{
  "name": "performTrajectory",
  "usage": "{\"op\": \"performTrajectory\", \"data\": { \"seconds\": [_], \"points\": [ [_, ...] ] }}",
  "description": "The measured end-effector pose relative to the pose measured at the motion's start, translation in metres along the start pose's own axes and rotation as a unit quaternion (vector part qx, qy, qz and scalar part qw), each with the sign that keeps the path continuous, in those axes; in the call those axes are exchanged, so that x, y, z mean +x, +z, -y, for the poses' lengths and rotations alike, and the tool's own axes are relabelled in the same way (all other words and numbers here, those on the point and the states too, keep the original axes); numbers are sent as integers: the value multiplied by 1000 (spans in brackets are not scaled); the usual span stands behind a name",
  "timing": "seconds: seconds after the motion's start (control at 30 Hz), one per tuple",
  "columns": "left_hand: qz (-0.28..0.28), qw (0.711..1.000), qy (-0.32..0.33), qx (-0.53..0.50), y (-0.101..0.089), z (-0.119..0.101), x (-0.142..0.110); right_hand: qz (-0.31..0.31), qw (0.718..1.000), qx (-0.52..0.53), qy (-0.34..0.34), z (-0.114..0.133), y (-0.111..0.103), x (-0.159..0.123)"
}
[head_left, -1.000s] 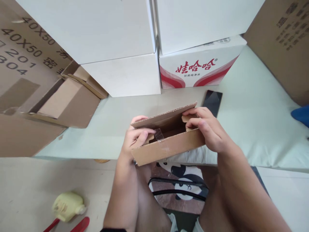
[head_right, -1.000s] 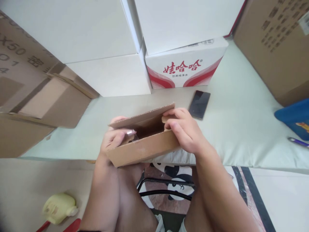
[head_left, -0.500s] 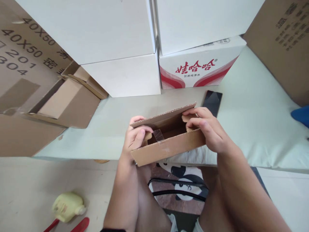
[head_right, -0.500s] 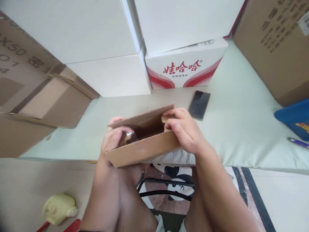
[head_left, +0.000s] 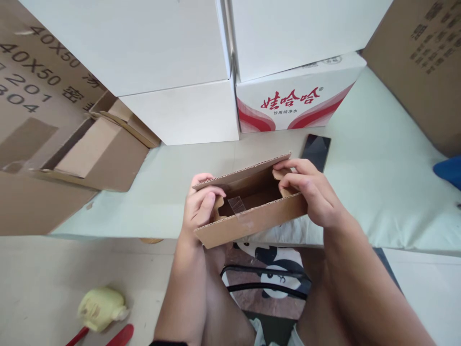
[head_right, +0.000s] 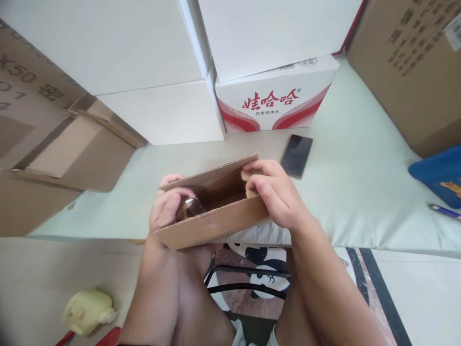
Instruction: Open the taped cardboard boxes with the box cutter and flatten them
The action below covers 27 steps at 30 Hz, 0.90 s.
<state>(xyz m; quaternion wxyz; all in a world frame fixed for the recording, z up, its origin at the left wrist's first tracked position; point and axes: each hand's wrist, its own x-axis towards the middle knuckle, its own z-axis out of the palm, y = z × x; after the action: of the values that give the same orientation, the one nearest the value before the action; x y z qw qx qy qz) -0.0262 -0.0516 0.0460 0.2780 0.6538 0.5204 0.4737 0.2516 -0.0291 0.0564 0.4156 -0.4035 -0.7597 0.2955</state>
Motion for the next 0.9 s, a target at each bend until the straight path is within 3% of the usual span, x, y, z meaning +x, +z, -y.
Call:
{"op": "performTrajectory", "data": {
  "seconds": [0.67,0.9],
  "points": [
    [-4,999,18,37,2,-4,3,-9,1000,28,-6,-2,1,0],
    [-15,999,15,24,3,-4,2,-62,997,50,-15,-1,4,0]
  ]
}}
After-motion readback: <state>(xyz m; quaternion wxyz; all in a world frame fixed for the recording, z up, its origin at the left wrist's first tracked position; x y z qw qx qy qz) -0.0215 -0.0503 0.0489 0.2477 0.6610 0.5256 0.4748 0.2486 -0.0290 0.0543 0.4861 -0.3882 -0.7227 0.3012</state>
